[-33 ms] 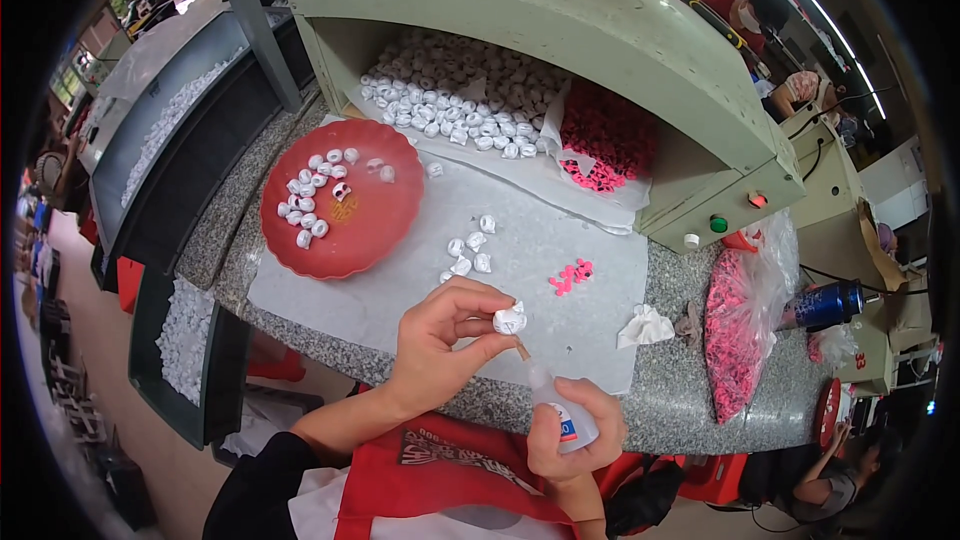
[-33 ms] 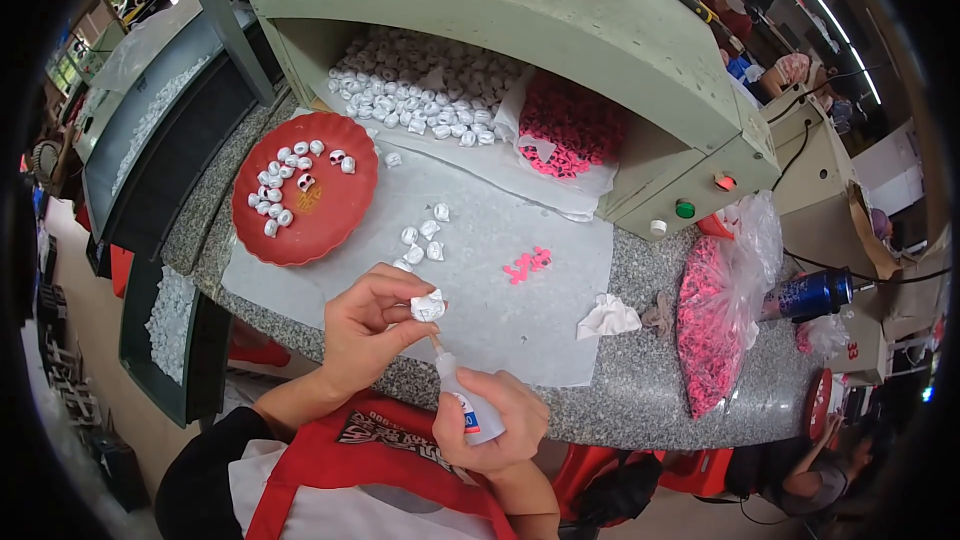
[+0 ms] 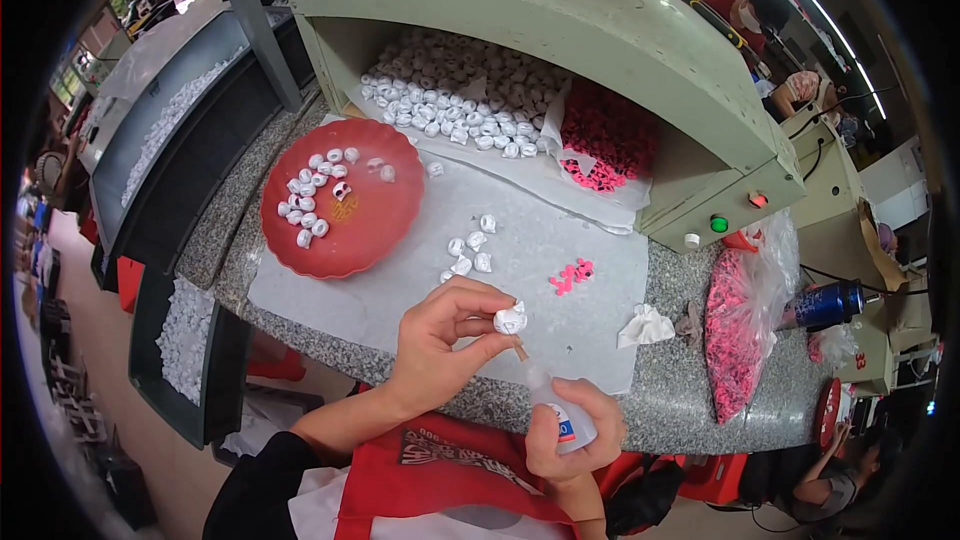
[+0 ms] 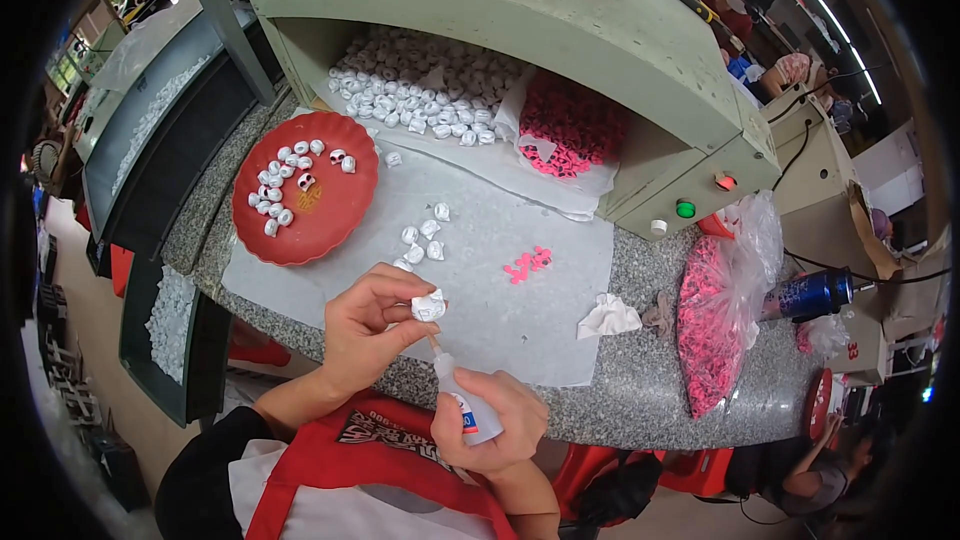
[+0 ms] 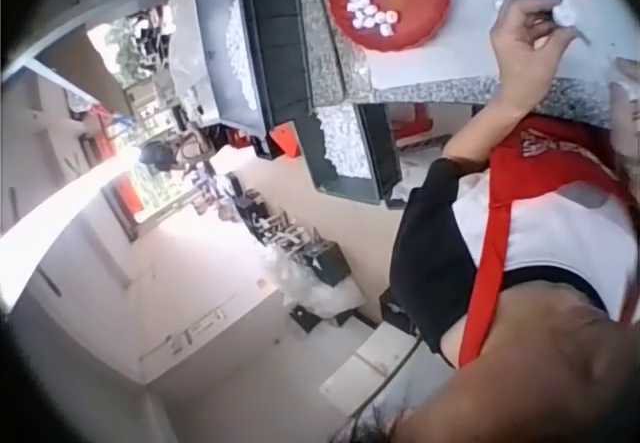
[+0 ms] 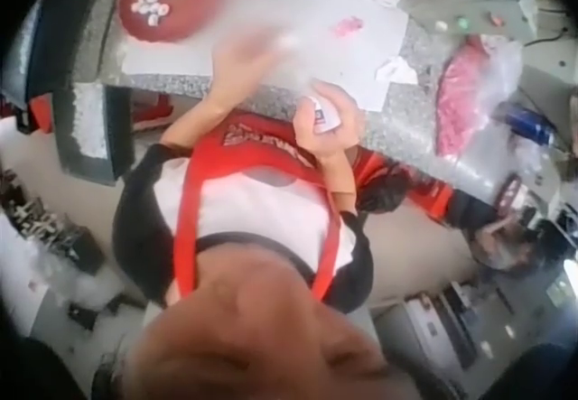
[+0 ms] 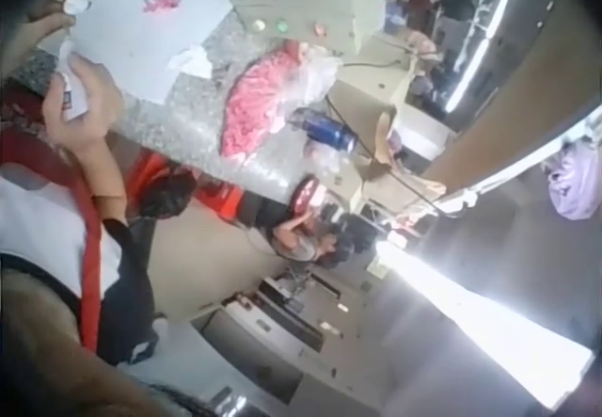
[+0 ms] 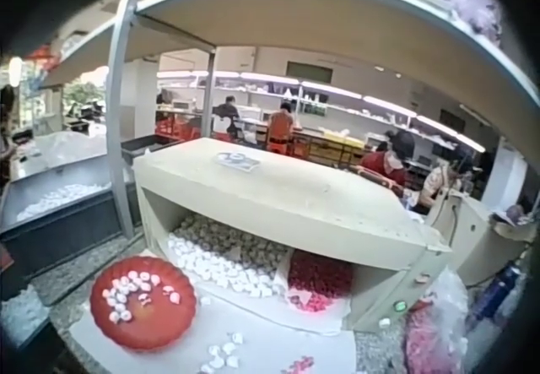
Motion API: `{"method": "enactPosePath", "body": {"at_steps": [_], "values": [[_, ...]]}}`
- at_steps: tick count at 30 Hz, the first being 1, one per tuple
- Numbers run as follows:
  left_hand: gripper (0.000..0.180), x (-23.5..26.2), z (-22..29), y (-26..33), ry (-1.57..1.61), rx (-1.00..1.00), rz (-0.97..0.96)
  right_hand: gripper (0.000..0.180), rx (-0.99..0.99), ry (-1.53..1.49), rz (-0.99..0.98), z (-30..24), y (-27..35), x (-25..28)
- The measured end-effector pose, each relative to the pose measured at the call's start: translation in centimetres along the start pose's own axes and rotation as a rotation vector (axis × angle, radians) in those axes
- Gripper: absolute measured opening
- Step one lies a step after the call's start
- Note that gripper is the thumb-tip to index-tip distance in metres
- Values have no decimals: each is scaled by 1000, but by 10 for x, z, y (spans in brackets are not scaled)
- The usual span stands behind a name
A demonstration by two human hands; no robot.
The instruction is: Applying adhesive to small white plastic components and joining them to assemble Hello Kitty figures.
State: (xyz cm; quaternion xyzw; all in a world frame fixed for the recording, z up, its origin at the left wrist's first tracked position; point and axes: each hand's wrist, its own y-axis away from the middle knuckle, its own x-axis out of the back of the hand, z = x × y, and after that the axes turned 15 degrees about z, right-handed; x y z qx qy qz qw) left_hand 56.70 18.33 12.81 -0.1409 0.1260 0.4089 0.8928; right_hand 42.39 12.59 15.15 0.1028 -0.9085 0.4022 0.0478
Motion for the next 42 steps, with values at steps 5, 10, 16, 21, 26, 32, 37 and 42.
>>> {"method": "enactPosePath", "body": {"at_steps": [5, 10, 16, 21, 26, 32, 37, 42], "values": [[31, 3, 0, -1, -55, -36, -2, 21, -87, 46, -33, -2, -3, 1], [30, 4, -1, -2, -70, -37, 4, 27, 65, -35, -19, 6, -11, -1], [31, 4, 0, -1, 33, 48, -29, 27, 81, -34, -8, 6, -10, -1], [30, 6, 3, -4, 143, 317, -32, 28, 77, -47, -17, 6, -8, 2], [32, 8, 2, -5, 190, 415, -35, 31, 58, -35, -34, 6, -8, 5], [32, 8, 4, -6, 207, 457, -43, 30, 81, -42, -15, 7, -10, 4], [32, 9, 4, -7, 206, 456, -31, 29, 83, -33, 1, 9, -10, 4], [32, 8, 3, -8, 192, 416, -27, 28, 82, -37, -16, 8, -11, 5]]}}
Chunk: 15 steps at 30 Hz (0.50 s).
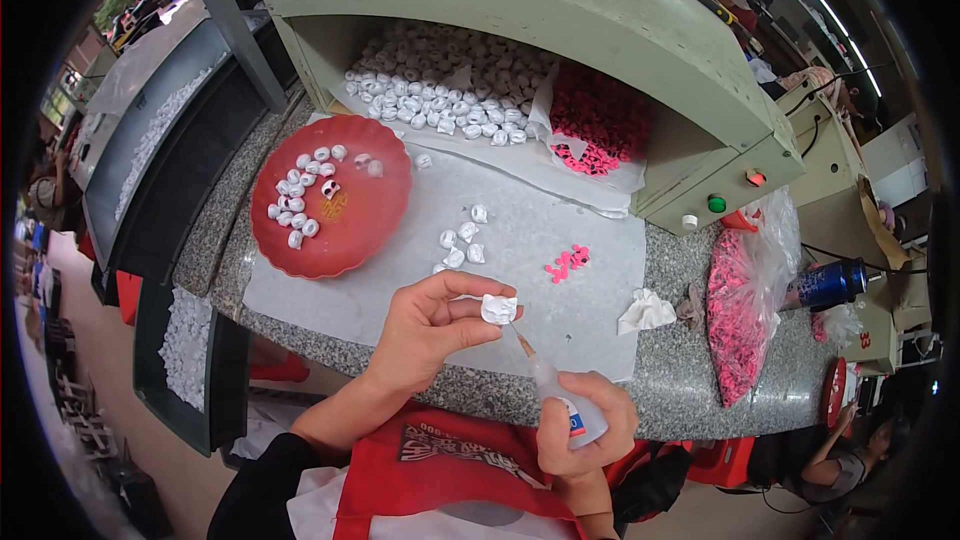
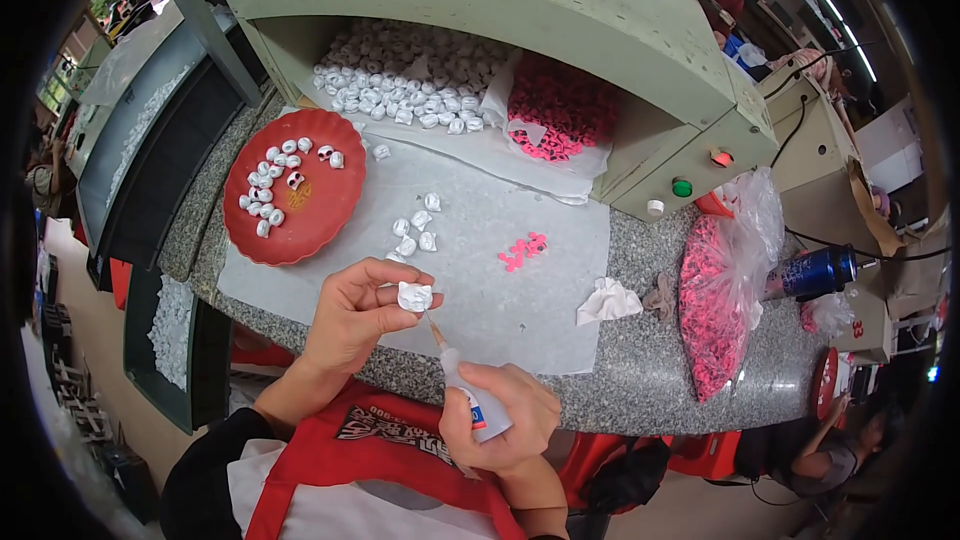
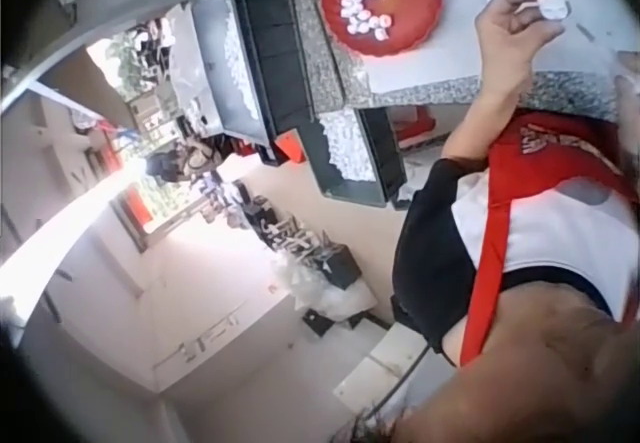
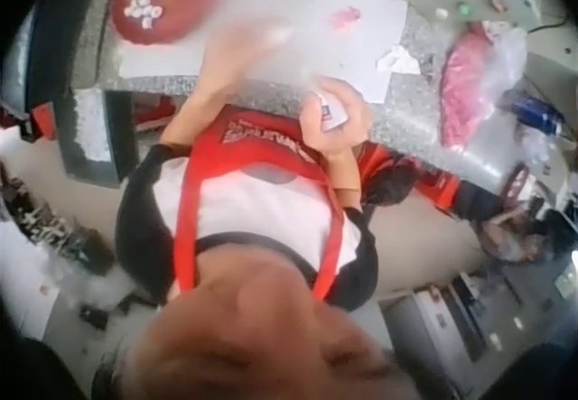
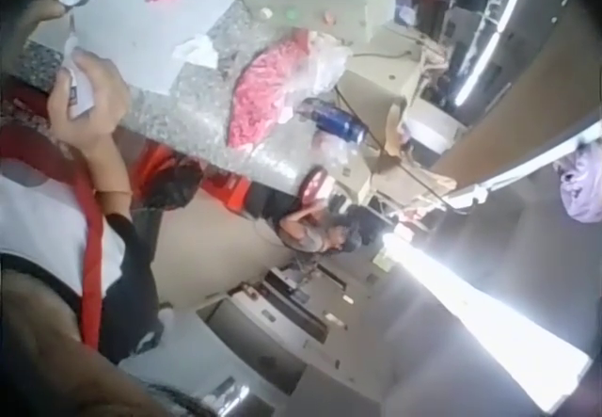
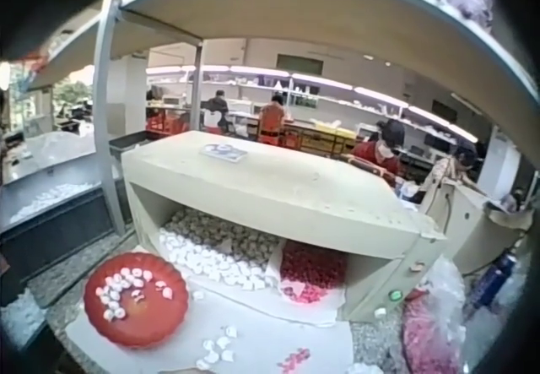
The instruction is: Applying adhesive to small white plastic components and joining them to assemble Hello Kitty figures.
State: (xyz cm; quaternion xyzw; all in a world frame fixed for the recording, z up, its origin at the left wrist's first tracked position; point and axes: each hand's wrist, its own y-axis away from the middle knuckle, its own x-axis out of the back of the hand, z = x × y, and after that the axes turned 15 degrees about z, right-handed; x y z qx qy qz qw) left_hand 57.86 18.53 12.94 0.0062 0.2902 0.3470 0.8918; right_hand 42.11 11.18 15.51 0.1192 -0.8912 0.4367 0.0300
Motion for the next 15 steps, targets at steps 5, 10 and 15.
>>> {"method": "enactPosePath", "body": {"at_steps": [5, 10, 15], "values": [[32, -1, 0, -1, -4, 11, -9, 27, -24, -21, -15, -3, -3, -3], [31, 6, -4, -4, -42, -8, 16, 22, -682, -21, 201, 2, 7, -4], [32, 11, -18, -9, -84, 13, 36, 22, -1236, -247, 219, 104, 18, -12]]}}
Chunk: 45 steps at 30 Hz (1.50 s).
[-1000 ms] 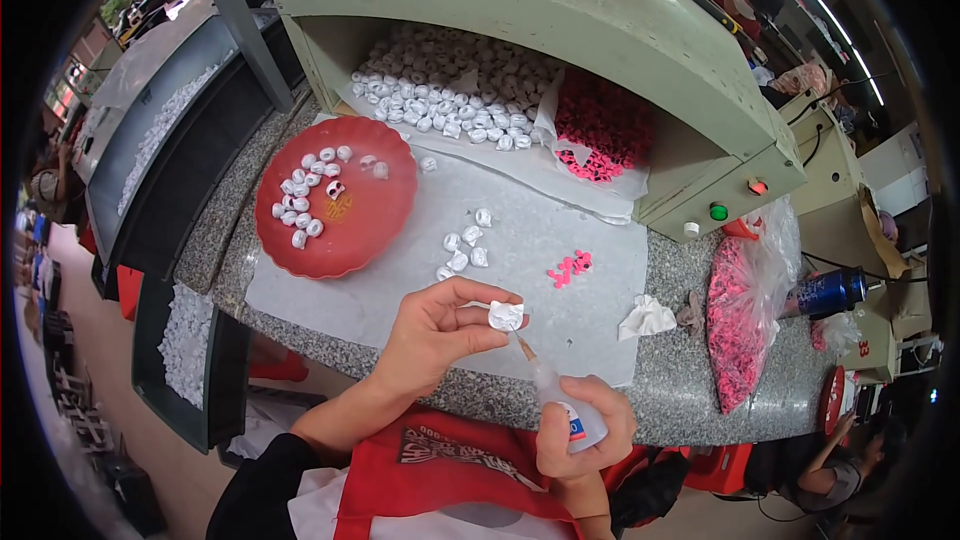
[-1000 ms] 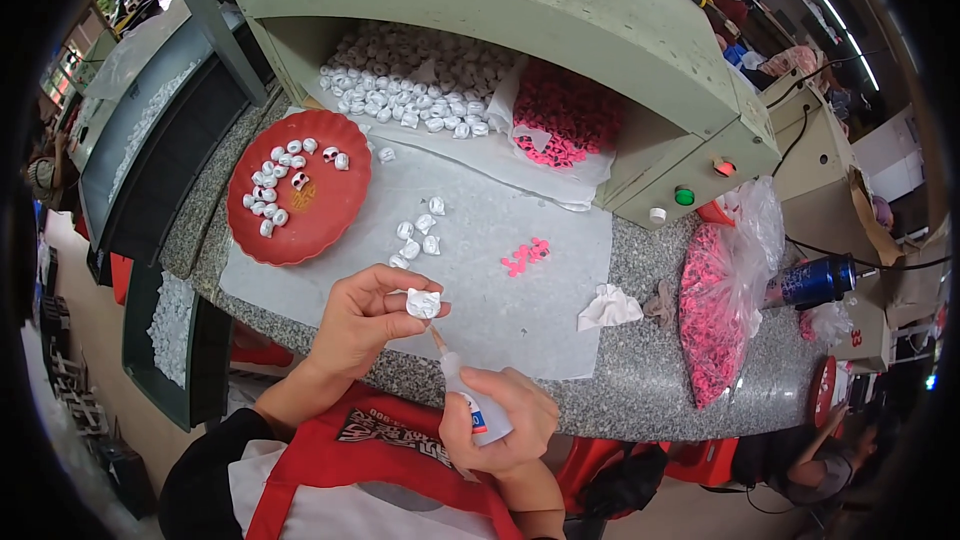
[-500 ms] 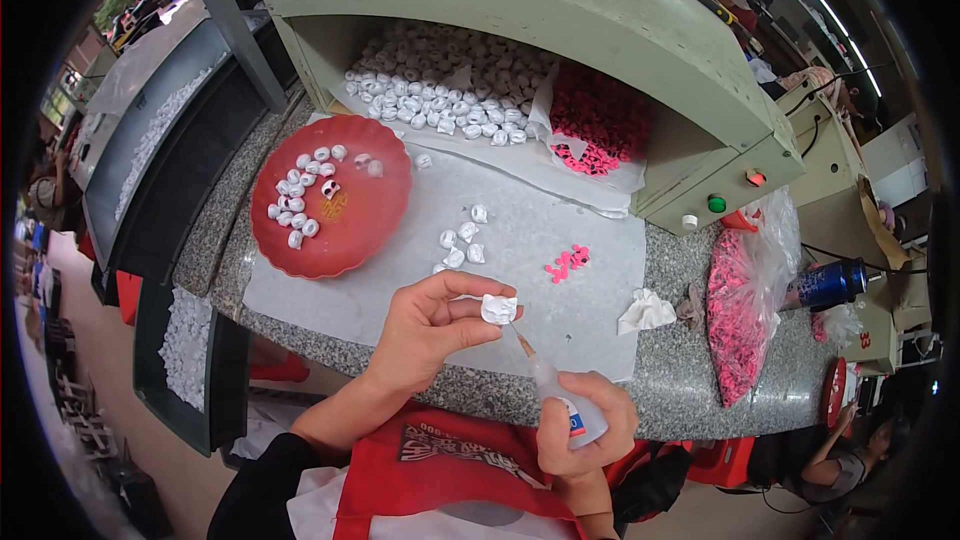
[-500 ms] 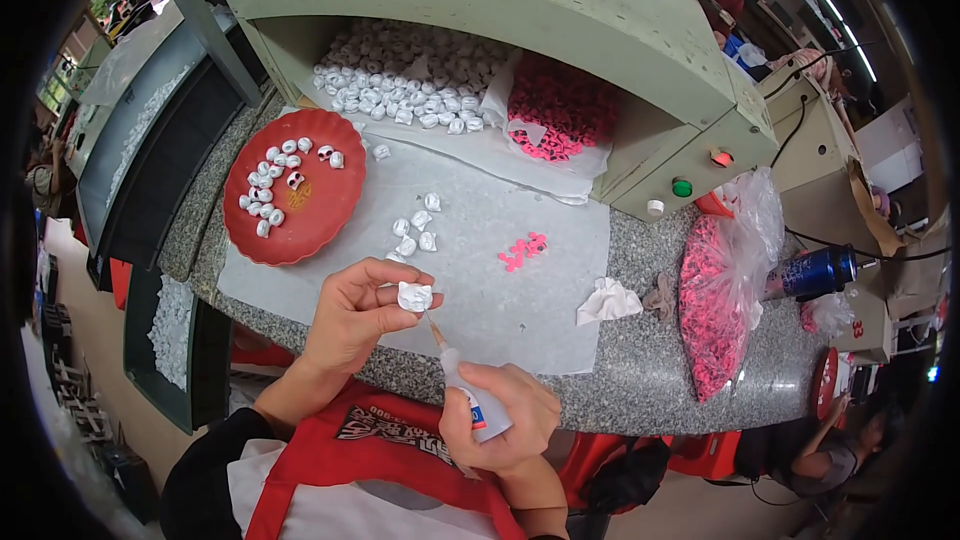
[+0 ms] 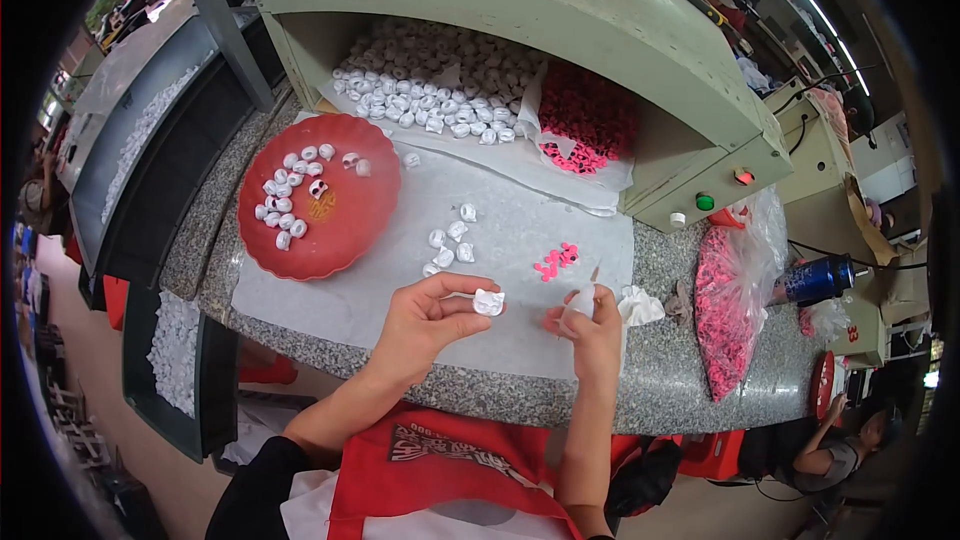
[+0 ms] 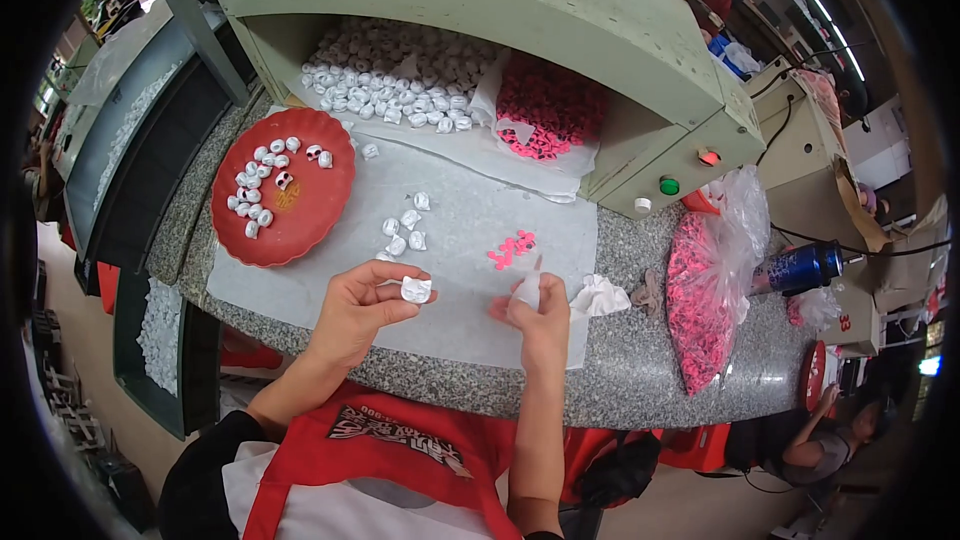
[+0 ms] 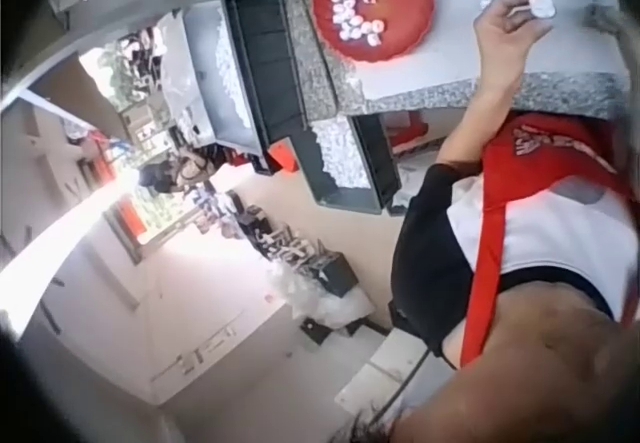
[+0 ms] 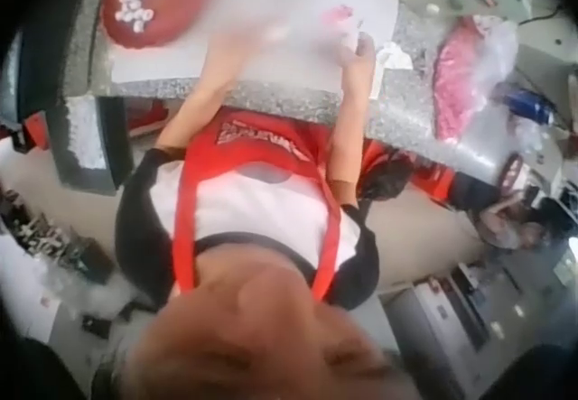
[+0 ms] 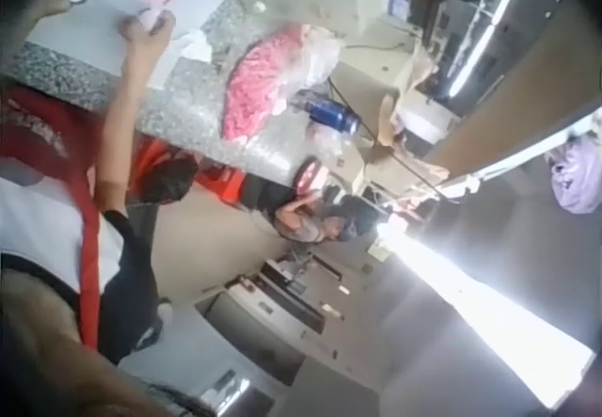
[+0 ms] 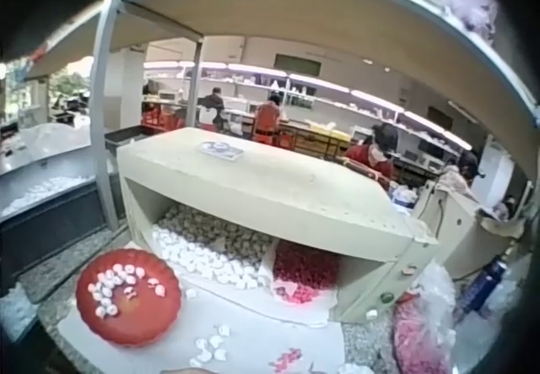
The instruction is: Applying adhesive to small white plastic components and joining them to assemble Hello Kitty figures.
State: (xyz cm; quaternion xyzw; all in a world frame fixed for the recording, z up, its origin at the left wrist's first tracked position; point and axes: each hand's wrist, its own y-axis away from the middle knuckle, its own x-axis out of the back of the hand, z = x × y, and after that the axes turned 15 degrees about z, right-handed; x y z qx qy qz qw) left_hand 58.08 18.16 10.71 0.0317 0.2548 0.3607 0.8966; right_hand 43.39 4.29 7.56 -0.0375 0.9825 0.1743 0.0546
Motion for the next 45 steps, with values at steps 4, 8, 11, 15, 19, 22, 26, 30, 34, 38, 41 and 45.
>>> {"method": "enactPosePath", "body": {"at_steps": [4, 8, 11, 15, 19, 22, 26, 30, 34, 38, 41, 45], "values": [[32, 1, -1, 3, 4, 7, -22, 18, 598, 684, 51, 24, -36, -16], [32, 5, -6, -1, -23, 9, 23, 15, 842, 1106, 96, 32, -42, -18], [32, 2, -8, -1, -11, 18, 19, 13, 595, 747, 96, 33, -44, -1], [31, -1, -8, -6, -14, 23, -4, 11, 837, 822, 156, 27, -28, 9], [31, -7, -8, -1, -53, -11, 44, 10, 250, 440, -149, -28, 20, -3], [30, -8, -11, 1, -113, -58, 17, 10, 159, 247, -345, -45, 47, -14], [30, -9, -13, 4, -109, -223, -47, 12, 211, 254, -343, -43, 50, -18], [30, -12, -13, 7, -250, -348, -57, 13, 281, 295, -276, -37, 57, -20], [31, -16, -4, 12, -205, -291, -56, 14, 365, 304, -191, -38, 65, -23], [30, -9, -5, 7, -2, -207, -137, 18, 342, 162, -340, -28, 58, -18], [29, -13, -2, 10, 23, -183, -145, 21, 508, 191, -354, -29, 59, -17], [29, -12, -5, 10, -38, -284, -156, 20, 525, 210, -335, -34, 63, -18]]}}
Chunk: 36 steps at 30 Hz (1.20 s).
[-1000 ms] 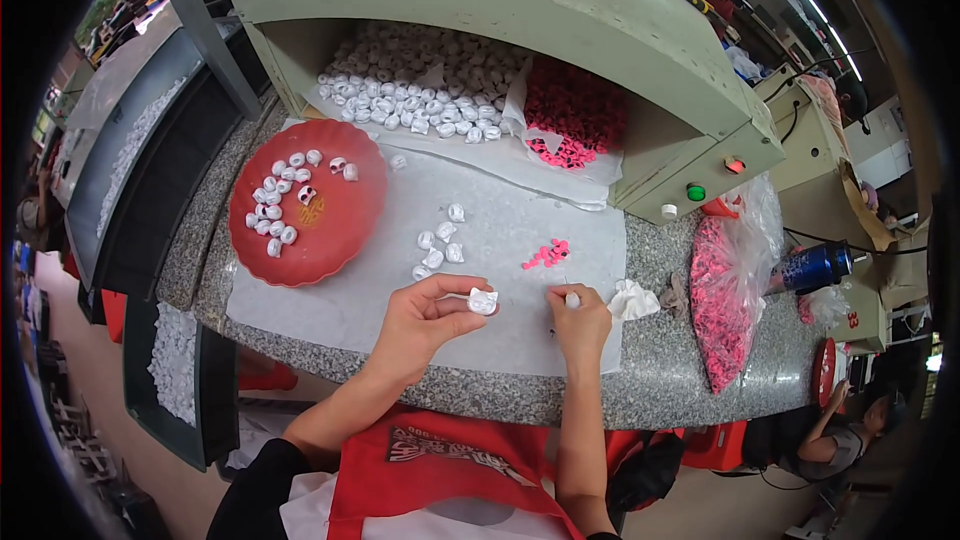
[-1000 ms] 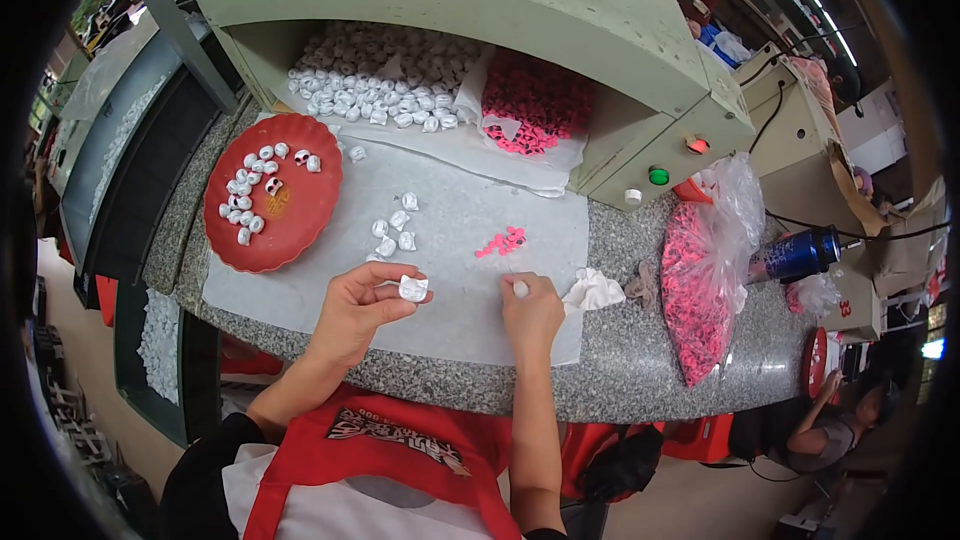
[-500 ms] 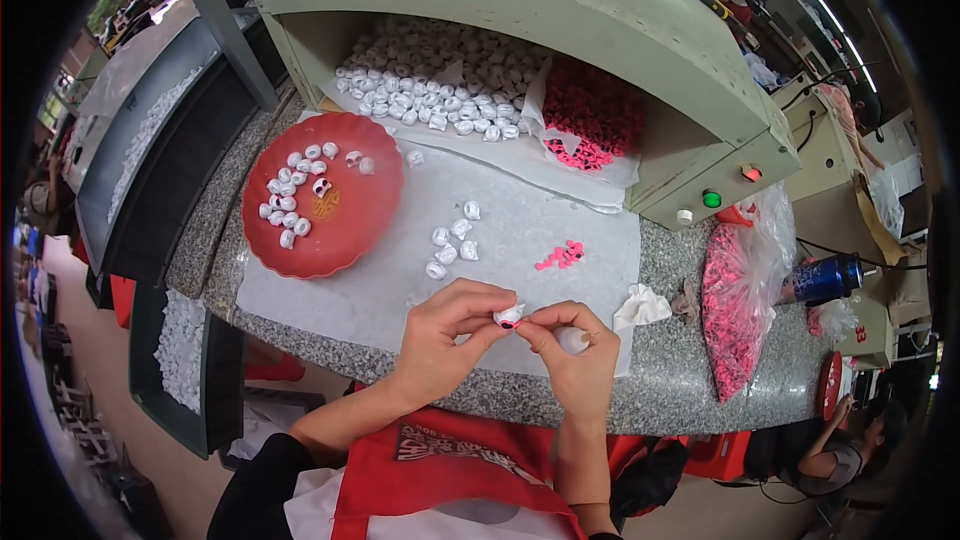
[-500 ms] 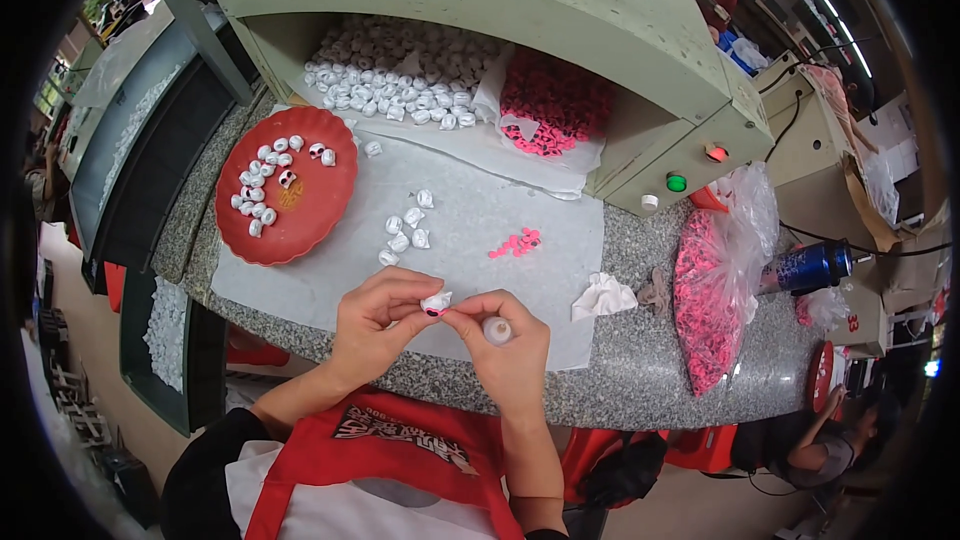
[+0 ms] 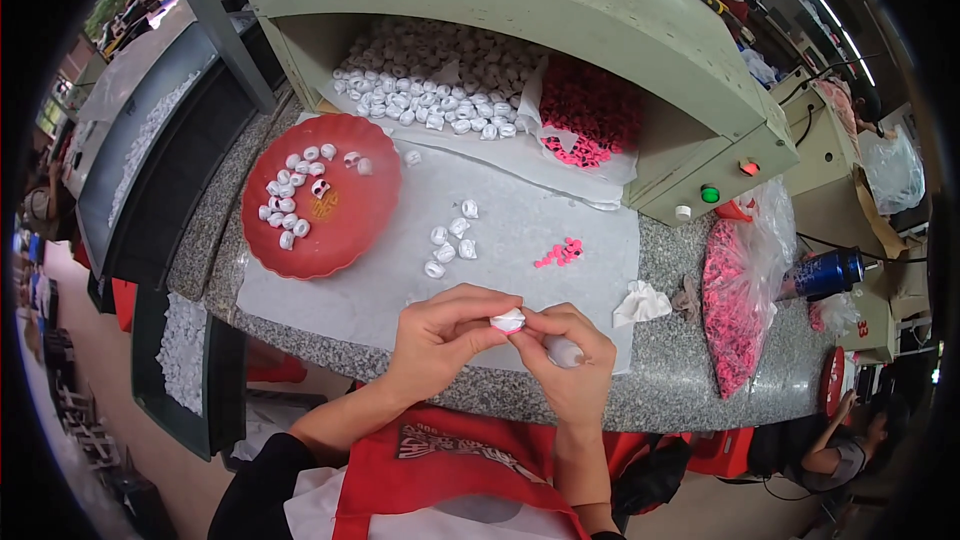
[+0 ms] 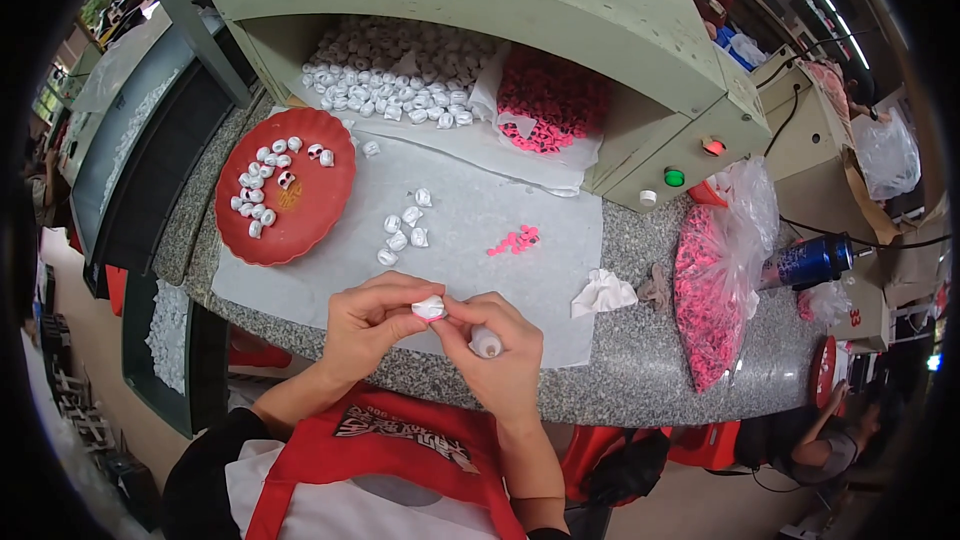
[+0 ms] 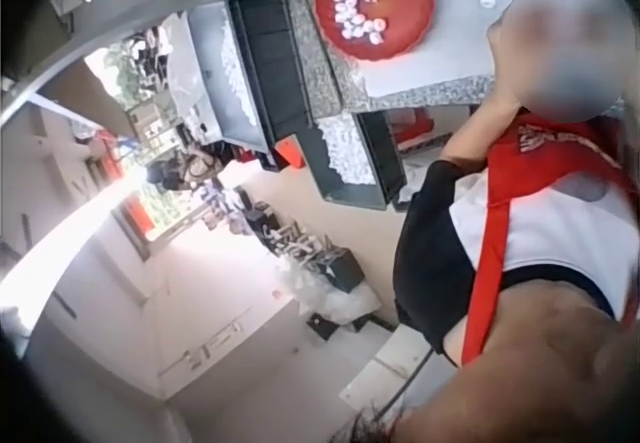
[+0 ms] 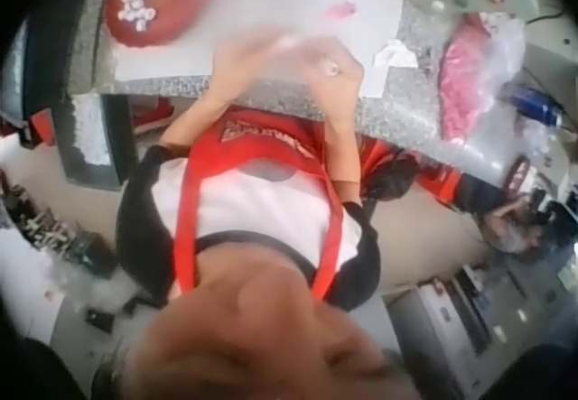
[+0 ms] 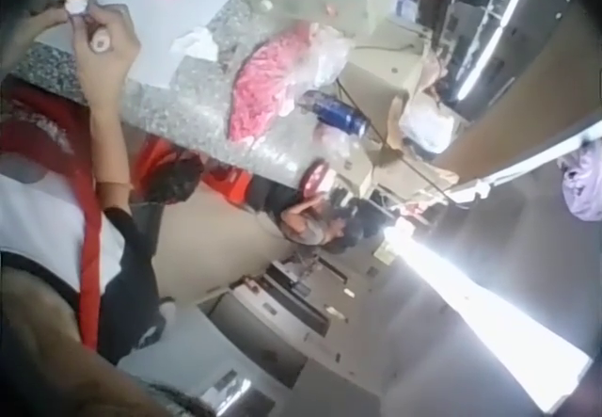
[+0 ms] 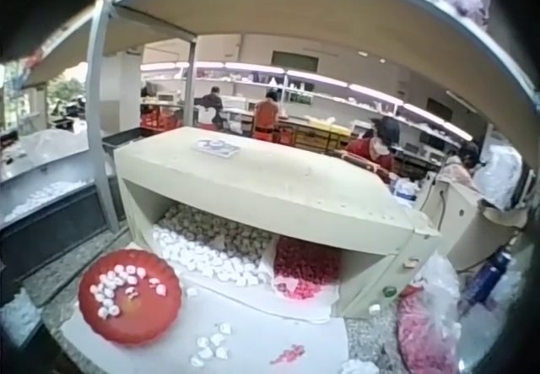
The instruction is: Applying adhesive to small white plastic components and joining them to assemble Hello Kitty figures.
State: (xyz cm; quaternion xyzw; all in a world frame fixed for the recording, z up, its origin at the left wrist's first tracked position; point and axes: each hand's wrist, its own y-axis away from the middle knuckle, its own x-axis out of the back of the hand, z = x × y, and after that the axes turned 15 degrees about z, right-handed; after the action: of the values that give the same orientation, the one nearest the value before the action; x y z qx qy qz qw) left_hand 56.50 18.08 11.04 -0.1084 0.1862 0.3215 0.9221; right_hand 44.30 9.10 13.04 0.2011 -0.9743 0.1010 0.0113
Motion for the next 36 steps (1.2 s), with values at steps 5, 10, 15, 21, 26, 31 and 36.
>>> {"method": "enactPosePath", "body": {"at_steps": [5, 10, 15, 21, 26, 31, 36], "values": [[28, -1, 1, 1, 0, -27, -22, 21, 18, -9, -38, -4, -2, 4], [26, -1, 2, 2, -9, -28, -16, 19, 56, 7, -31, -2, -1, 3], [26, 0, 0, 2, -10, -20, -16, 17, 82, 11, -24, 1, 0, 2], [26, 2, -4, 2, 16, -2, -18, 16, 71, 16, -22, 3, 2, 1], [24, 3, -12, -1, 174, 199, 85, 20, 151, 96, 48, 11, 0, -8], [25, 5, -6, -4, 379, 556, 139, 28, 319, 61, -8, 7, -1, -6], [29, -5, 18, 2, 86, 296, 39, 29, 110, -186, -45, 24, -1, 5]]}}
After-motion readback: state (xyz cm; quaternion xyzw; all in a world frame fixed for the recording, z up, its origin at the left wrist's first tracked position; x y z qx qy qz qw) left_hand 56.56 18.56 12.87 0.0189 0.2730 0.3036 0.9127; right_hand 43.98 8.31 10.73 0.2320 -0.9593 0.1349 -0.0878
